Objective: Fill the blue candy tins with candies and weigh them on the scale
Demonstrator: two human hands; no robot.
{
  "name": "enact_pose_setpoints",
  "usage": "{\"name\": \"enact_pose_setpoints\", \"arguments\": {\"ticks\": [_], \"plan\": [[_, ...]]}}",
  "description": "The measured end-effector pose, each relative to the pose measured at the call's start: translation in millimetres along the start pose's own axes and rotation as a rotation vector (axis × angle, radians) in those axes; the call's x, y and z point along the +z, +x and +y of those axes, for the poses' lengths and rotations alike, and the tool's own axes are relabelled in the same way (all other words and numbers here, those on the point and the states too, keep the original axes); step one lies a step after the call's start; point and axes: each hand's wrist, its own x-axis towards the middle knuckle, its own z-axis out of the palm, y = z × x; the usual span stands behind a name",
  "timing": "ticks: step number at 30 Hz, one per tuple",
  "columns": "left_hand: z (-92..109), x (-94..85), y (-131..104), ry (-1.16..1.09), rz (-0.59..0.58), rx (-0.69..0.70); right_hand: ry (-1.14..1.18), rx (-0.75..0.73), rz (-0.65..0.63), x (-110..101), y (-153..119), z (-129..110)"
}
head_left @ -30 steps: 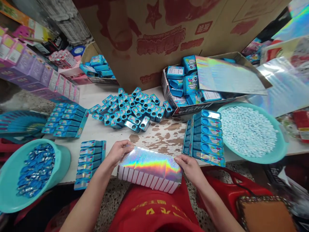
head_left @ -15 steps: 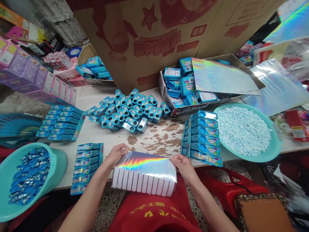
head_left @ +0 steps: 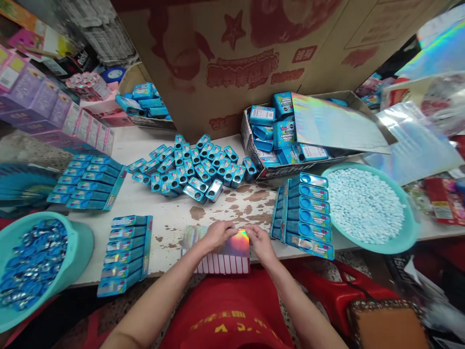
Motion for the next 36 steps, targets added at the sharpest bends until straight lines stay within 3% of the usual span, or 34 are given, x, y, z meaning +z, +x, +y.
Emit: {"name": "enact_pose_setpoints", "arguments": {"ticks": [4,6,8,11,14,17,22,27,31,33,36], "plan": [[-3,-2.8,7,-0.020,0.020,-0.036,0.025,-0.017,0.065,0,5,8],[-3,-5.4,8,-0.010,0.044,-0.045,-0.071,-0.119,0.145,-1,6,7],[-3,-7.2,11,-0.007,0.052,-0.048,-0.303,-0.289,0.217,-1,5,4],[-4,-8.3,16,-0.012,0.060,-0.045,-0.728,-0.500,0.227,-1,2,0],[-6,-8.5,19,-0.038,0.079,-0.056,-1.007,-0.596,0.202,0,-2,1],[-8,-8.7,21,-0.050,0.092,-0.075,-1.125,-0.653,0.158,0,-6,5],[-13,-6.8,24,0.080,0.100,-0.078,-1.061,-0.765,0.167,1,-15,2],[-15,0.5,34,0.171,0.161,-0.119,-0.873,-0.885,0.155,-3,-46,-31],[-14,3.3,47,0.211,0.209,-0.100,-0.662,-0.806,0.201,-14,-70,-64],[-9,-0.4,49,0.167,0.307,-0.080,-0.551,-0.747,0.283,-21,-74,-76],[14,-13.2,38,-0.182,0.482,0.058,-0.439,-0.639,0.432,-33,-74,-89]]}}
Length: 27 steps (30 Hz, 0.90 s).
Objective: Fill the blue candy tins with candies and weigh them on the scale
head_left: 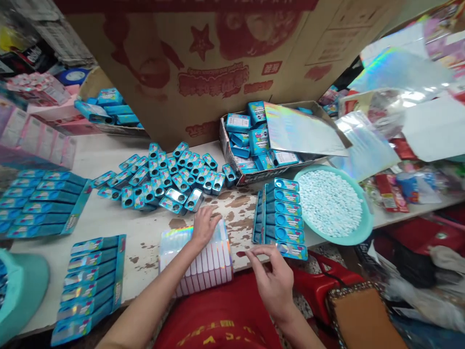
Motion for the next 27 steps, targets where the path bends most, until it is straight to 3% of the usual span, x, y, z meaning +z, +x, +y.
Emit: {"name": "enact_pose_setpoints", "arguments": {"ticks": [2,4,6,8,10,15,20,27], "plan": [[30,-11.5,-9,-0.368,-0.088,0.102,-0.008,0.118,0.065,-7,6,1],[64,-20.5,-20,-0.592,-0.324,0.170,-0.010,0.229,0.110,-12,11,1],[93,-23.6,-27,-0.632,-0.491,0.108,0.002,0.315,0.144,-16,16,3],[113,-21.4,-26,-0.623,-0.547,0.005,0.021,0.374,0.178,-19,20,6],[124,-17.5,-17,-0.597,-0.534,-0.023,0.041,0.409,0.223,-20,28,11],[142,-12.4,32,-0.413,-0.443,0.181,0.117,0.417,0.323,-27,67,32],[163,-3.5,77,-0.281,-0.343,0.273,0.051,0.402,0.372,-41,117,56],[162,22.9,94,-0.007,-0.292,0.292,-0.128,0.425,0.321,-42,138,87]]}}
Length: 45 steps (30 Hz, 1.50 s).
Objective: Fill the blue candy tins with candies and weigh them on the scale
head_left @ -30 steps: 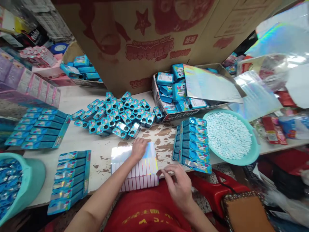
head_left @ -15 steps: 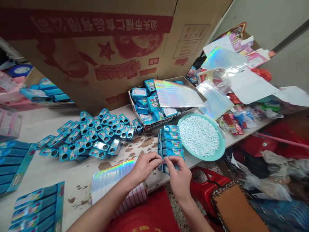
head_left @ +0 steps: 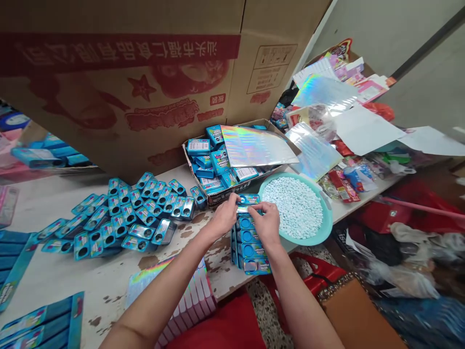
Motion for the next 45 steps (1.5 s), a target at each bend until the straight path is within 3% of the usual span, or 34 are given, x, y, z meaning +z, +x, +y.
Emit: {"name": "enact_pose_setpoints", "arguments": {"ticks": [3,6,10,12,16,18,21,23,24,26,29,33,36,39,45], "plan": [[-3,14.8,-3,-0.047,0.051,-0.074,0.060,0.066,0.027,5,2,10],[-6,35.3,-6,-0.225,0.181,-0.147,0.175,0.177,0.015,6,6,19],[-14,58.9,-3,-0.520,0.215,-0.377,0.216,0.213,-0.031,5,12,26],[-22,58.8,1,-0.505,0.151,-0.413,0.227,0.225,-0.052,6,14,26],[-57,28.9,-9,-0.071,0.021,-0.366,0.242,0.237,-0.059,-2,9,18],[-82,10.0,-33,0.052,0.003,-0.371,0.222,0.158,0.043,-14,-7,7],[-118,-3.3,-86,0.176,-0.040,-0.424,0.139,-0.179,0.278,-36,-51,-15],[-136,0.7,-118,0.363,-0.081,-0.499,0.105,-0.386,0.290,-43,-88,-27],[-142,5.2,-130,0.457,-0.094,-0.534,0.100,-0.466,0.230,-41,-106,-30],[-149,14.9,-143,0.566,-0.093,-0.574,0.106,-0.554,0.054,-28,-136,-29],[-151,22.2,-142,0.507,-0.083,-0.551,0.099,-0.576,-0.223,14,-158,-10],[-149,18.3,-137,0.422,-0.120,-0.491,-0.176,-0.559,-0.451,75,-157,27],[-146,16.7,-142,0.441,-0.126,-0.462,-0.293,-0.560,-0.531,105,-155,50],[-145,20.5,-151,0.493,-0.127,-0.481,-0.316,-0.553,-0.537,115,-158,64],[-148,28.8,-155,0.435,-0.115,-0.499,-0.383,-0.583,-0.564,112,-164,73]]}}
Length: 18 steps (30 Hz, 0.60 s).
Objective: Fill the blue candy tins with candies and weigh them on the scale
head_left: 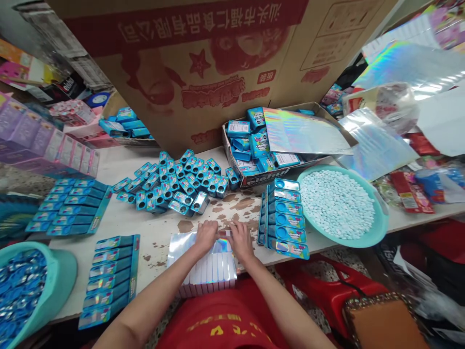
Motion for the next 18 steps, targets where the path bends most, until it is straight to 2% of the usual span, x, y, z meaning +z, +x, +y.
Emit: {"name": "enact_pose_setpoints", "arguments": {"ticks": [7,11,14,18], "plan": [[2,-4.5,16,-0.131,-0.034,0.005,-0.053,-0.069,-0.044,8,-8,-7],[6,-14.7,26,-0.153,-0.011,-0.006,-0.087,-0.137,0.004,5,-19,-14],[8,-21.6,32,-0.167,0.024,0.023,-0.063,-0.117,0.065,-18,-23,-23],[12,-27.7,42,-0.180,0.077,0.028,0.074,-0.076,0.172,-80,-20,-38]]}}
